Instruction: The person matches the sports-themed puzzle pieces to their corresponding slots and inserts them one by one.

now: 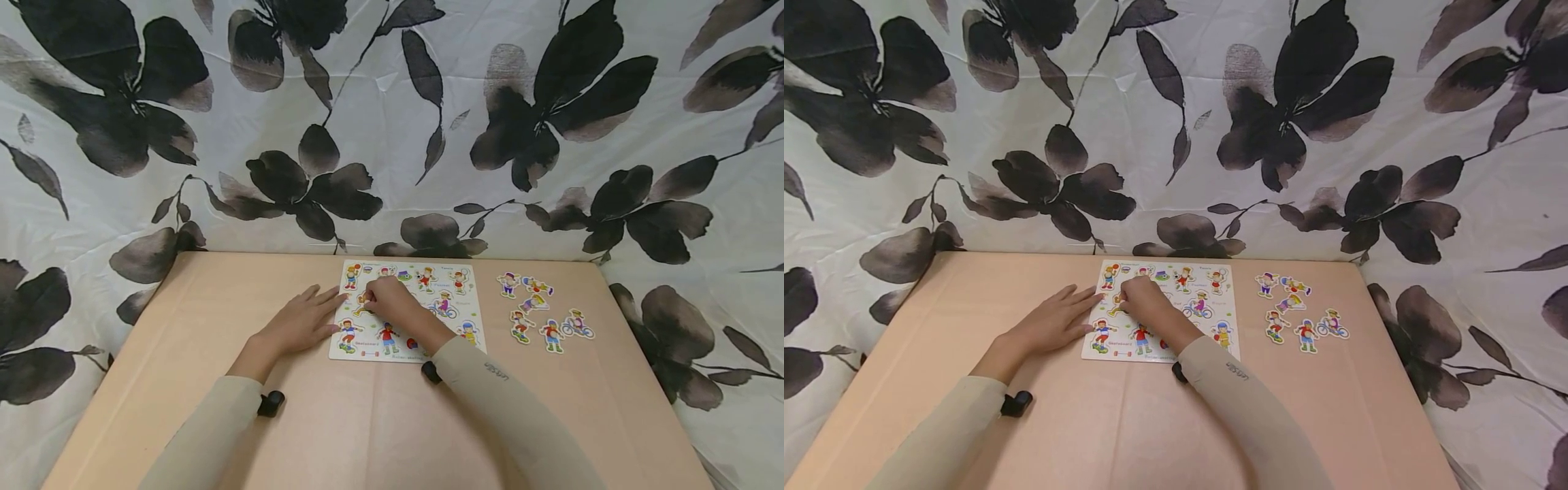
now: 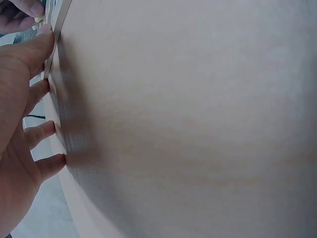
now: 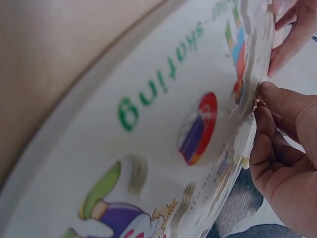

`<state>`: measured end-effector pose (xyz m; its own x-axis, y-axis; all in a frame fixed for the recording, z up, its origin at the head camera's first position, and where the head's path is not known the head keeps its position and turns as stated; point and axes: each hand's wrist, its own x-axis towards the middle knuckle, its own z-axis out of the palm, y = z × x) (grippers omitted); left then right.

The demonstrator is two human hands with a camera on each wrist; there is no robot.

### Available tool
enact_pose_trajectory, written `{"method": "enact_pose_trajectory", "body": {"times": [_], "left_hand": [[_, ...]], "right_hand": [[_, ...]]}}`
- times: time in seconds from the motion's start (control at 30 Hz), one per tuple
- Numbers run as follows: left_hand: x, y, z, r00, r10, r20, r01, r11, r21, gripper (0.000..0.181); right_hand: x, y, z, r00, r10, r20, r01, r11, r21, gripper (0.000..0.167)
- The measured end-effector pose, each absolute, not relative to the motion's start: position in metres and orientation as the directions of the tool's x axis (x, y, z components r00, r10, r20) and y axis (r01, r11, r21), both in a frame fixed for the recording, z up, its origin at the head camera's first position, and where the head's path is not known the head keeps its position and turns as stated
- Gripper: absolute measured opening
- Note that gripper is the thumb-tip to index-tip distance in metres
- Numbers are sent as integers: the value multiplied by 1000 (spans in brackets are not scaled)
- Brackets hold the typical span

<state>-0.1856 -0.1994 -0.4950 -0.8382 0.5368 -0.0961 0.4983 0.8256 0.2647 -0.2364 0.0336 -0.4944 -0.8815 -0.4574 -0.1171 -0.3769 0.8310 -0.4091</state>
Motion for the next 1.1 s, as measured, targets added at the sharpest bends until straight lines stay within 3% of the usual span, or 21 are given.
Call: {"method": "enact_pose_trajectory", "body": {"times": [0.17, 0.3, 0.43, 0.73, 1.1], "left_hand": [[-185, -200, -494, -840, 534, -95, 495, 827, 266, 68], [-186, -199, -496, -841, 532, -94, 494, 829, 263, 68], [-186, -199, -498, -841, 530, -108, 490, 831, 263, 68], [-185, -200, -497, -847, 520, -111, 481, 838, 260, 68], [-186, -200, -498, -840, 533, -101, 495, 829, 260, 69]], "right_hand": [[-236, 31, -494, -891, -436, -130, -350, 839, -417, 16], [-234, 35, -496, -898, -421, -128, -318, 822, -473, 11], [-230, 46, -492, -895, -435, -98, -320, 779, -539, 16], [-233, 85, -473, -858, -514, -3, -406, 681, -610, 23], [-224, 147, -468, -888, -460, 30, -373, 679, -632, 33]]}}
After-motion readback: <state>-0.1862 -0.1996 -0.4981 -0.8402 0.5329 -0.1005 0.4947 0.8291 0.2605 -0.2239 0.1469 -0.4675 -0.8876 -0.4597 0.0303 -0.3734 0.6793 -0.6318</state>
